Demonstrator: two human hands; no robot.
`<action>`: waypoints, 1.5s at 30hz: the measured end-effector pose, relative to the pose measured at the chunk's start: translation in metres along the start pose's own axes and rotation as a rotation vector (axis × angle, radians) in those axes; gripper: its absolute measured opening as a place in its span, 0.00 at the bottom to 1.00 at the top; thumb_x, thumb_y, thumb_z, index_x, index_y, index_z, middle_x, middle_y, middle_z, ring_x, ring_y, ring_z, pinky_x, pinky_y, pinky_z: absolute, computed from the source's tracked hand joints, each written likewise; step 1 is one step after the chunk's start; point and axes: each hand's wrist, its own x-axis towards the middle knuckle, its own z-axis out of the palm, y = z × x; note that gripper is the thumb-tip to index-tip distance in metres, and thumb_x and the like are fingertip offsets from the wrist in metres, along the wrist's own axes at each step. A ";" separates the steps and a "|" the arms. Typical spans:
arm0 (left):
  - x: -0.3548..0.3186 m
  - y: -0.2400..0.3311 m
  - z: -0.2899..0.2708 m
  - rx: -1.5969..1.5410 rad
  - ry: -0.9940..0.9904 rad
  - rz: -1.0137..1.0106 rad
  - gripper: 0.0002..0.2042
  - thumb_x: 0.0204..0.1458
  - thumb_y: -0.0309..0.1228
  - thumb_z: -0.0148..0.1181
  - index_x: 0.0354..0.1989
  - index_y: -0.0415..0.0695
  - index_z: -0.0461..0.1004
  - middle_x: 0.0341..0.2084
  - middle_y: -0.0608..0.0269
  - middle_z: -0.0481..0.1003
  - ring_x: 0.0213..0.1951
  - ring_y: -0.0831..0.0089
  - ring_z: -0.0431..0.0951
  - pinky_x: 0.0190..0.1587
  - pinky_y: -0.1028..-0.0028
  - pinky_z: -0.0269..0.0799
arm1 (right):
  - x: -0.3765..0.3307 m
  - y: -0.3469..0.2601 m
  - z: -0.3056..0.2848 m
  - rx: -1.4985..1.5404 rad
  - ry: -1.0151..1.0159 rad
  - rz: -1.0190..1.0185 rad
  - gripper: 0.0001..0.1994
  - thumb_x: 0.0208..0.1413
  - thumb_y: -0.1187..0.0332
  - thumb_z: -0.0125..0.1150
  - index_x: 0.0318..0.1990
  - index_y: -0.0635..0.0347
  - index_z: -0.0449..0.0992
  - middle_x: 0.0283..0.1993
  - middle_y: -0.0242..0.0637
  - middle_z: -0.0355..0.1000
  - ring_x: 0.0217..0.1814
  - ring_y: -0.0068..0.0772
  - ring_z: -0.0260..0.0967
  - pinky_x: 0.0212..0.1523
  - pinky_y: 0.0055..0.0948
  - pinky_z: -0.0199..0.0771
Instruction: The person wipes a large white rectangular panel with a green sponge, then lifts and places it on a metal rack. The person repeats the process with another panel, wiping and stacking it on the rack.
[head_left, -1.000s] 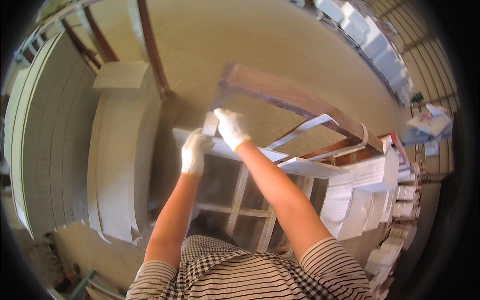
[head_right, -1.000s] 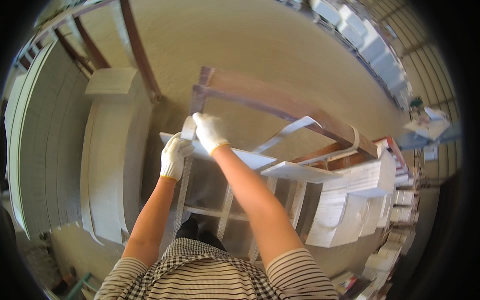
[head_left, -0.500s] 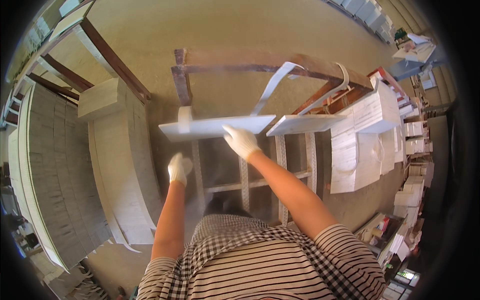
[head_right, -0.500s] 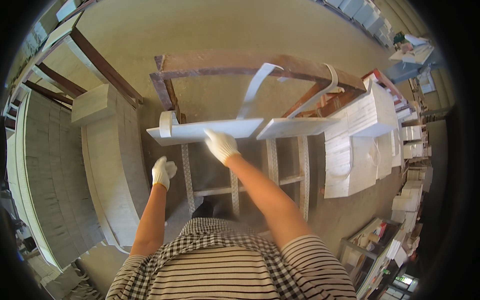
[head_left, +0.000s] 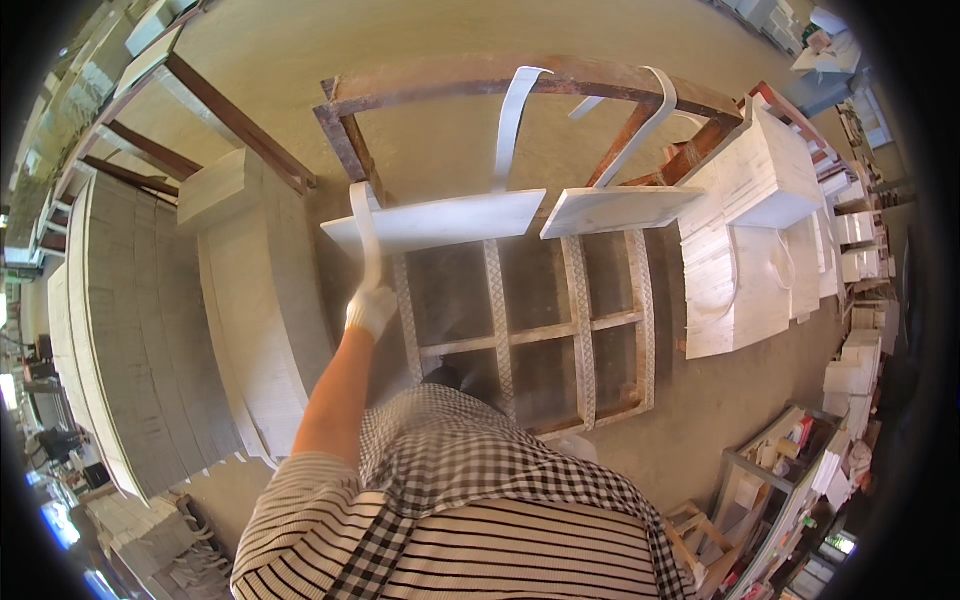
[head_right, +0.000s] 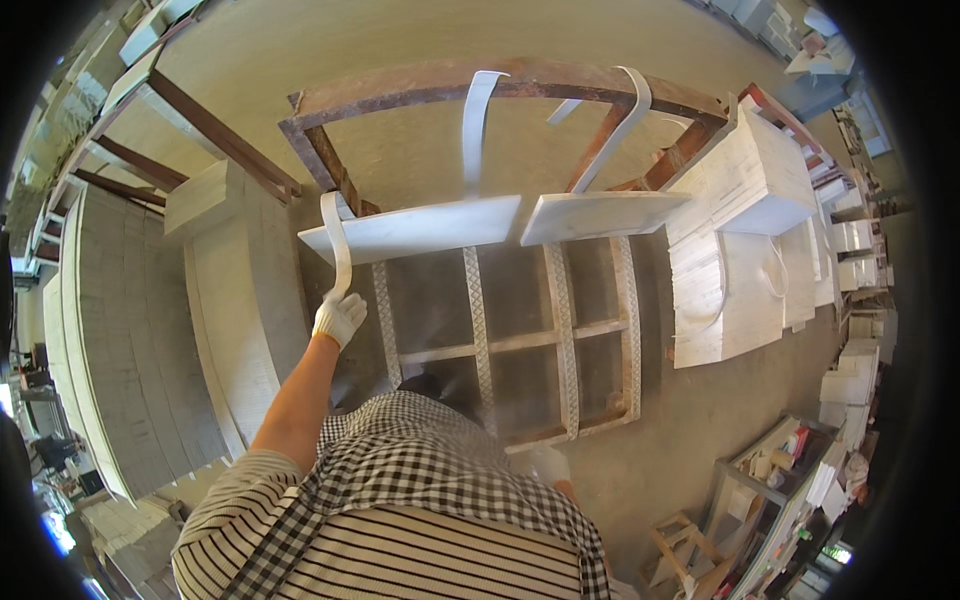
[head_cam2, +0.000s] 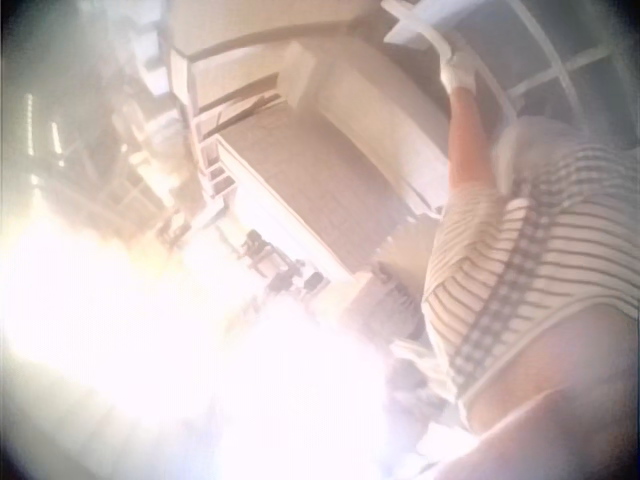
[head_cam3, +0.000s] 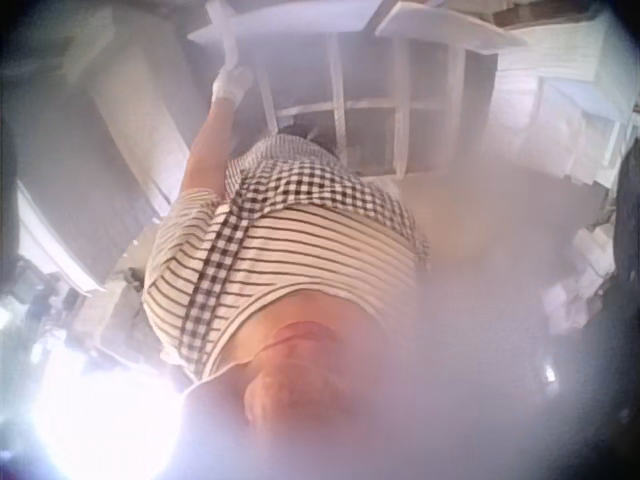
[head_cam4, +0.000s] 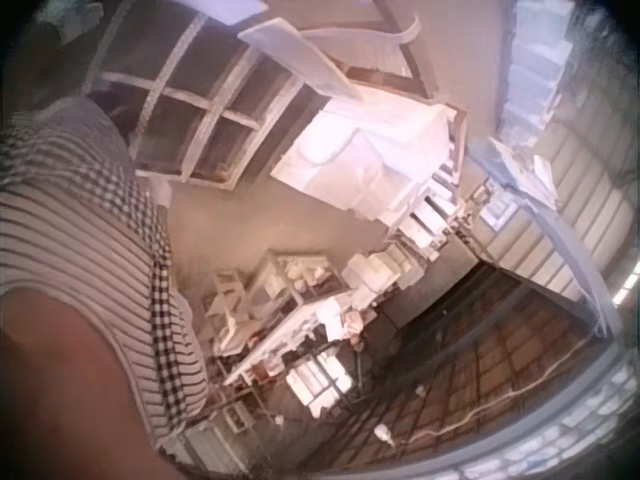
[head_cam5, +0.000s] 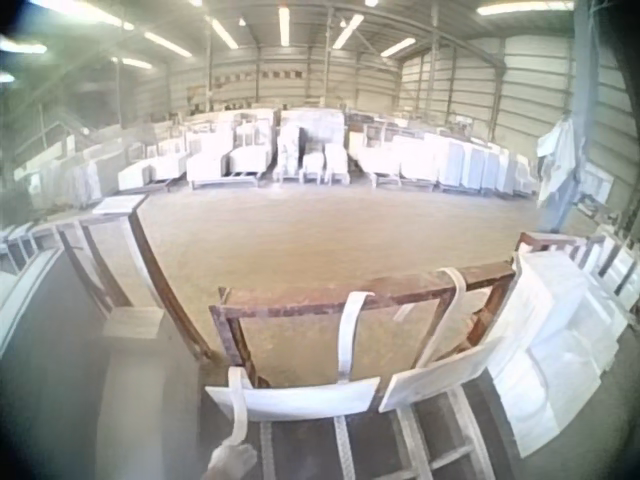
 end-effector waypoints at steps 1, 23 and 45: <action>-0.006 0.018 0.009 -0.051 0.037 -0.004 0.21 0.59 0.34 0.52 0.61 0.44 0.64 0.41 0.51 0.74 0.34 0.63 0.76 0.35 0.66 0.72 | -0.007 0.007 0.010 0.118 0.046 0.003 0.15 0.55 0.60 0.56 0.47 0.55 0.79 0.48 0.43 0.76 0.50 0.47 0.73 0.49 0.41 0.73; 0.051 0.205 0.022 0.181 0.238 0.331 0.12 0.50 0.33 0.62 0.33 0.33 0.79 0.27 0.63 0.77 0.28 0.75 0.74 0.33 0.72 0.70 | 0.065 -0.117 -0.071 0.786 0.170 0.156 0.13 0.56 0.70 0.58 0.48 0.65 0.77 0.29 0.30 0.73 0.25 0.18 0.67 0.24 0.21 0.66; 0.150 0.242 0.014 0.287 0.077 0.042 0.08 0.56 0.27 0.51 0.27 0.40 0.74 0.20 0.63 0.72 0.18 0.74 0.72 0.18 0.74 0.65 | 0.098 -0.128 -0.036 0.867 0.131 0.253 0.10 0.55 0.70 0.59 0.43 0.62 0.77 0.30 0.27 0.72 0.25 0.17 0.66 0.23 0.19 0.65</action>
